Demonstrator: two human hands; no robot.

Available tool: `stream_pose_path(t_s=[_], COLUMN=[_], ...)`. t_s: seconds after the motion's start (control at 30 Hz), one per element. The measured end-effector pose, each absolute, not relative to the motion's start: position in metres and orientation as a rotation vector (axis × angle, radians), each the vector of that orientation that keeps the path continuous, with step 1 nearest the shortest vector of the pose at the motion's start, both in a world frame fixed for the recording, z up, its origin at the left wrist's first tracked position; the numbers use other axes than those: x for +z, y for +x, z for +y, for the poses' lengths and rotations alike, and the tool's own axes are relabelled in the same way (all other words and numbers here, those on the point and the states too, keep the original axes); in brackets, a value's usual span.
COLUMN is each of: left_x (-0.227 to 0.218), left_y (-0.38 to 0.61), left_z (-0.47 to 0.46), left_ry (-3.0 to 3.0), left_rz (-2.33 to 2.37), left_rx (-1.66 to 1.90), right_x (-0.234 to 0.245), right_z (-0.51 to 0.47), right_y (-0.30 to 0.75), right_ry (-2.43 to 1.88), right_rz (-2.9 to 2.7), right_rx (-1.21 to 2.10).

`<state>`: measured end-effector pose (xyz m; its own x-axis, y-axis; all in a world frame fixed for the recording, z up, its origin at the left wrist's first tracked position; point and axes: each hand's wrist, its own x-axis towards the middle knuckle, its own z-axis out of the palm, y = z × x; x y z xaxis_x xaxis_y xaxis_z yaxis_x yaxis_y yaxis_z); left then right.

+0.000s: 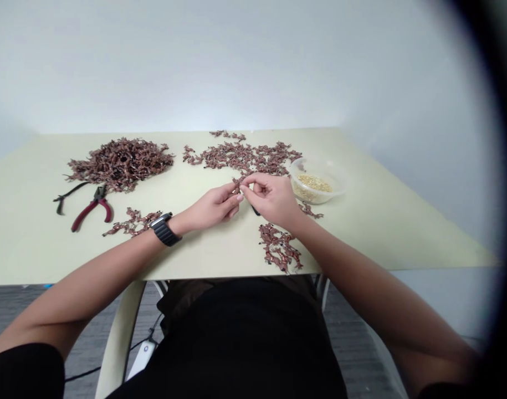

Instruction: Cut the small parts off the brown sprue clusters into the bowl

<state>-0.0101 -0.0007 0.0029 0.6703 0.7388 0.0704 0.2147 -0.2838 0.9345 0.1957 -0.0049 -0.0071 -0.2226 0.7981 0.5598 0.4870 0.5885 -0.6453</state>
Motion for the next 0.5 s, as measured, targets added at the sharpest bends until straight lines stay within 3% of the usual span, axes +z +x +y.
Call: stream_pose_path(t_s=[0.17,0.5], left_x=[0.0045,-0.0013], left_y=[-0.0095,-0.0122], left_z=[-0.0012,0.0016], left_ry=[1.768,1.964], left_rz=[0.777,0.790], left_rx=[0.618,0.640], right_x=[-0.0116,-0.0117], right_z=[-0.0017,-0.0042], right_y=[0.1976,0.1963], right_ry=[-0.960,-0.968], right_rz=[-1.952,-1.994], right_rx=[0.189,0.183])
